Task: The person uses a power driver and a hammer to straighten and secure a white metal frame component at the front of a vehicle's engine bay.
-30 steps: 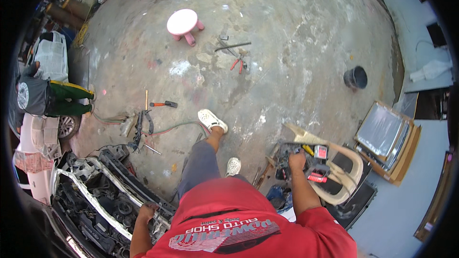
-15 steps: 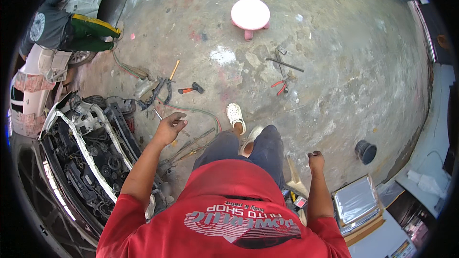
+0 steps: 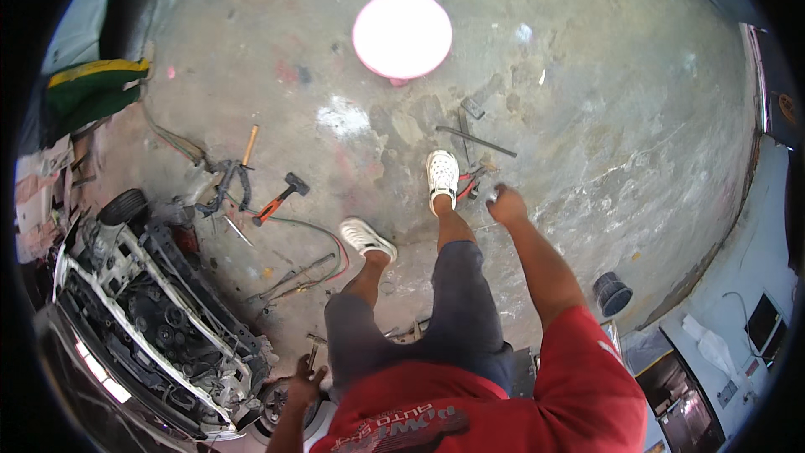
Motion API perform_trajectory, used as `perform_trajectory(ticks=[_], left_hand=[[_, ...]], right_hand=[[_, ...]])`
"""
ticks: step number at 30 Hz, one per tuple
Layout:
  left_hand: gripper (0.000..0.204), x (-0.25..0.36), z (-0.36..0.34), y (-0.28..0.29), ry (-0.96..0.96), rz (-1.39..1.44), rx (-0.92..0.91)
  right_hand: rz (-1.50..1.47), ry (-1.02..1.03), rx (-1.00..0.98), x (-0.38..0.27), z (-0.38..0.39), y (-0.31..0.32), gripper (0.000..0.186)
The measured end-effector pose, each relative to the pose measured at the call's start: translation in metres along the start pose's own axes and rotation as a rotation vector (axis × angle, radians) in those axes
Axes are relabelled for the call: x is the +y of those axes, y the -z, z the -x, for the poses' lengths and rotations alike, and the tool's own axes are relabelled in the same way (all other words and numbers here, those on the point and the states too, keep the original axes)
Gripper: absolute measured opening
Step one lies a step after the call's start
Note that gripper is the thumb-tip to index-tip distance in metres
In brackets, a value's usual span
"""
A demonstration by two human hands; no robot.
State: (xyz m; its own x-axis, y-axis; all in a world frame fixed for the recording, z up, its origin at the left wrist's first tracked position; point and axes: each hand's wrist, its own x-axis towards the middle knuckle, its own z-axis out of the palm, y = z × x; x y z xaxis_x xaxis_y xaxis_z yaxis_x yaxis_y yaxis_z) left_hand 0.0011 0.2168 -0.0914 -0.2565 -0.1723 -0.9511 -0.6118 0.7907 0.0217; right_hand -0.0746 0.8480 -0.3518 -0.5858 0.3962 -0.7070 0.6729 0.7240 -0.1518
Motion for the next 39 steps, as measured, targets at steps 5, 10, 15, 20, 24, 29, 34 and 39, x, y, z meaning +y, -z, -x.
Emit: perform_trajectory(ticks=[5,10,15,20,24,29,34,39], left_hand=[[0.105,0.074,-0.058,-0.100,-0.007,-0.221,0.001],[0.113,0.165,-0.117,-0.128,0.431,-0.428,0.019],[0.111,0.149,-0.133,-0.139,0.500,-0.392,0.099],[0.108,0.140,-0.123,-0.112,0.411,-0.387,0.110],[0.103,0.118,-0.152,-0.099,0.126,-0.206,0.106],[0.095,0.110,-0.129,-0.040,-0.131,-0.001,0.082],[0.074,0.093,-0.142,-0.038,-0.207,0.924,0.101],[0.032,0.037,-0.145,0.053,-0.296,1.352,0.397]], right_hand=[[0.076,-0.027,0.106,-0.026,-0.185,-0.023,0.053],[0.245,-0.087,0.120,0.038,-0.344,-0.081,0.066],[0.357,0.066,0.301,0.023,-0.431,-0.137,0.039],[0.412,-0.194,0.145,0.010,-0.405,-0.128,0.045],[0.119,-0.128,-0.018,0.063,-0.399,-0.067,0.032],[0.700,0.663,-0.727,-0.072,-0.175,-0.171,0.038],[-0.009,0.606,-1.189,-0.369,0.133,-0.091,0.051],[0.138,0.858,-1.208,-0.530,0.182,-0.064,0.054]])
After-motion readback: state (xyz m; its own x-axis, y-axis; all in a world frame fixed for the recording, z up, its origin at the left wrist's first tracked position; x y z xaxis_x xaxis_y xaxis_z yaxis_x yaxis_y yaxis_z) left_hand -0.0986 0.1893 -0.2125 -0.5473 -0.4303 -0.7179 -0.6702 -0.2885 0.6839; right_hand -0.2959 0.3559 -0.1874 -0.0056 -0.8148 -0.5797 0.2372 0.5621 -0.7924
